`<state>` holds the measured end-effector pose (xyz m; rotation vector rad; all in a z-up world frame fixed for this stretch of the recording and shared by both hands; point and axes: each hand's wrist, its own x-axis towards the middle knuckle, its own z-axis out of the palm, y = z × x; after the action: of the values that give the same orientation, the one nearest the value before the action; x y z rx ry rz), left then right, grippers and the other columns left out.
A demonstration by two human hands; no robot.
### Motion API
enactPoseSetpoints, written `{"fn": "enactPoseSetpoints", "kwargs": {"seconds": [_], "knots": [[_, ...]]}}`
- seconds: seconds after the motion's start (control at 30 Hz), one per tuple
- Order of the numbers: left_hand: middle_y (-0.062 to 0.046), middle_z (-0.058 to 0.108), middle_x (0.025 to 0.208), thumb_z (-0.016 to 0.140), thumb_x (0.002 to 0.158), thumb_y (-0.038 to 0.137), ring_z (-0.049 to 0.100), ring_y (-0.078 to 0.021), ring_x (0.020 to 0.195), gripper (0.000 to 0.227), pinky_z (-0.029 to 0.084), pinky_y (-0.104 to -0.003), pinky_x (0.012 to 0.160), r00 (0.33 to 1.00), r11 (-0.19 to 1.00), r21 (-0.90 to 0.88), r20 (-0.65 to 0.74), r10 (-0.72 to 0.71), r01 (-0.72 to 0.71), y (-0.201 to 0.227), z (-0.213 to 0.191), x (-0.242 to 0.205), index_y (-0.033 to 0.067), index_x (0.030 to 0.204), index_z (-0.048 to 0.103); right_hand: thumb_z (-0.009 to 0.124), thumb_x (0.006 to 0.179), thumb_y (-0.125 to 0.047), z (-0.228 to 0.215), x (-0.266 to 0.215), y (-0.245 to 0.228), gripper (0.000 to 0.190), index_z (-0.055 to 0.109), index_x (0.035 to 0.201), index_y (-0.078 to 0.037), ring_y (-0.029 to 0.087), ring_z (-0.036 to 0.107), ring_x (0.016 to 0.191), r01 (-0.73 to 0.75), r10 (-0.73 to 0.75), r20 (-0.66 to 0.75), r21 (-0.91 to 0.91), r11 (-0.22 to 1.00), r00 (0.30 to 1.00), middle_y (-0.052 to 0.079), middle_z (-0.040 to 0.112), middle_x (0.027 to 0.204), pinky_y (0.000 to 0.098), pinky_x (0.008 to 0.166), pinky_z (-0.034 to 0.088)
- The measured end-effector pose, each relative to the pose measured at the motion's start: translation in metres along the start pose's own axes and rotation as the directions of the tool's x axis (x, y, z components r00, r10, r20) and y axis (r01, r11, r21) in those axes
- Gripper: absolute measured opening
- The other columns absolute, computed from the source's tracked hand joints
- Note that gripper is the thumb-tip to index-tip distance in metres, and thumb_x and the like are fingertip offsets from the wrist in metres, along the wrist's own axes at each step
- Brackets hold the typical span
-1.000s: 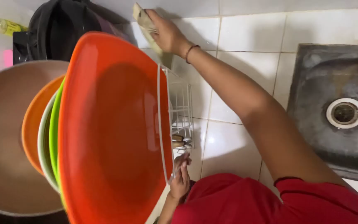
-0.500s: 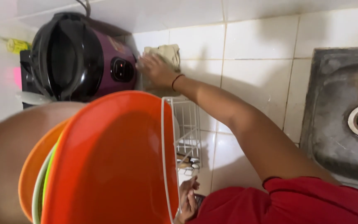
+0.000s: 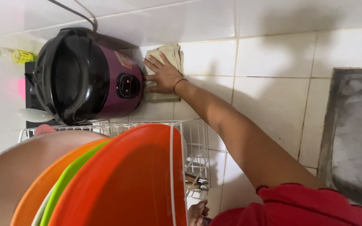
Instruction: Cleaning the kitchen counter and sink area with a rag and then rinsing the rag.
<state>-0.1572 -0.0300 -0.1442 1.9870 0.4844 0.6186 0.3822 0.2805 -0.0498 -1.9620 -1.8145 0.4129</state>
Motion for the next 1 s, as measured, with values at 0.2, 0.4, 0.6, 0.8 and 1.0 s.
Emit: {"fn": "enactPoseSetpoints", "kwargs": {"seconds": [0.2,0.4,0.6,0.8,1.0], "knots": [[-0.022,0.076,0.100,0.039,0.112,0.035,0.070,-0.0198,0.065,0.050,0.059,-0.034,0.058,0.997,0.996,-0.027,-0.004,-0.081,0.081,0.007,0.014,0.045,-0.0048,0.133,0.060,0.053,0.091,-0.067,0.035,0.018,0.041,0.084,0.042,0.156,-0.015,0.026,0.019,0.150,0.019,-0.016,-0.111,0.023,1.000,0.994,0.007,0.027,0.162,0.0529,0.123,0.006],[-0.020,0.075,0.093,0.038,0.112,0.035,0.069,-0.0190,0.064,0.051,0.057,-0.033,0.057,0.997,0.998,0.041,-0.070,-0.036,0.039,0.059,0.019,0.105,-0.0077,0.123,0.064,0.050,0.102,-0.050,0.020,-0.031,0.082,0.066,0.039,0.160,-0.018,0.024,0.022,0.157,-0.123,0.120,-0.121,-0.018,0.992,0.985,0.004,0.029,0.169,0.0469,0.127,0.017],[-0.014,0.070,0.081,0.033,0.111,0.031,0.069,-0.0192,0.066,0.051,0.056,-0.033,0.060,0.993,0.989,0.089,0.013,-0.115,0.114,0.078,0.008,0.125,-0.0072,0.120,0.067,0.046,0.101,-0.044,-0.048,-0.114,0.095,0.060,0.038,0.156,-0.020,0.017,0.022,0.152,-0.296,0.297,0.006,0.068,0.953,0.955,-0.001,0.027,0.168,0.0465,0.115,0.025],[-0.017,0.071,0.089,0.035,0.110,0.020,0.070,-0.0222,0.073,0.041,0.057,-0.034,0.068,0.992,0.991,0.087,0.068,-0.108,0.102,0.098,0.002,0.143,-0.0070,0.126,0.062,0.047,0.102,-0.043,-0.067,-0.195,0.124,0.063,0.037,0.160,-0.019,0.018,0.022,0.155,-0.416,0.417,-0.053,0.030,0.909,0.907,0.001,0.029,0.169,0.0507,0.118,0.025],[-0.017,0.069,0.096,0.039,0.109,0.013,0.067,-0.0230,0.077,0.036,0.058,-0.037,0.075,0.996,0.999,0.007,0.075,-0.037,0.037,0.086,0.003,0.139,-0.0063,0.132,0.058,0.049,0.104,-0.043,-0.094,-0.273,0.139,0.060,0.041,0.156,-0.016,0.022,0.022,0.154,-0.576,0.571,-0.121,-0.002,0.818,0.812,0.003,0.031,0.167,0.0608,0.114,0.025]]}}
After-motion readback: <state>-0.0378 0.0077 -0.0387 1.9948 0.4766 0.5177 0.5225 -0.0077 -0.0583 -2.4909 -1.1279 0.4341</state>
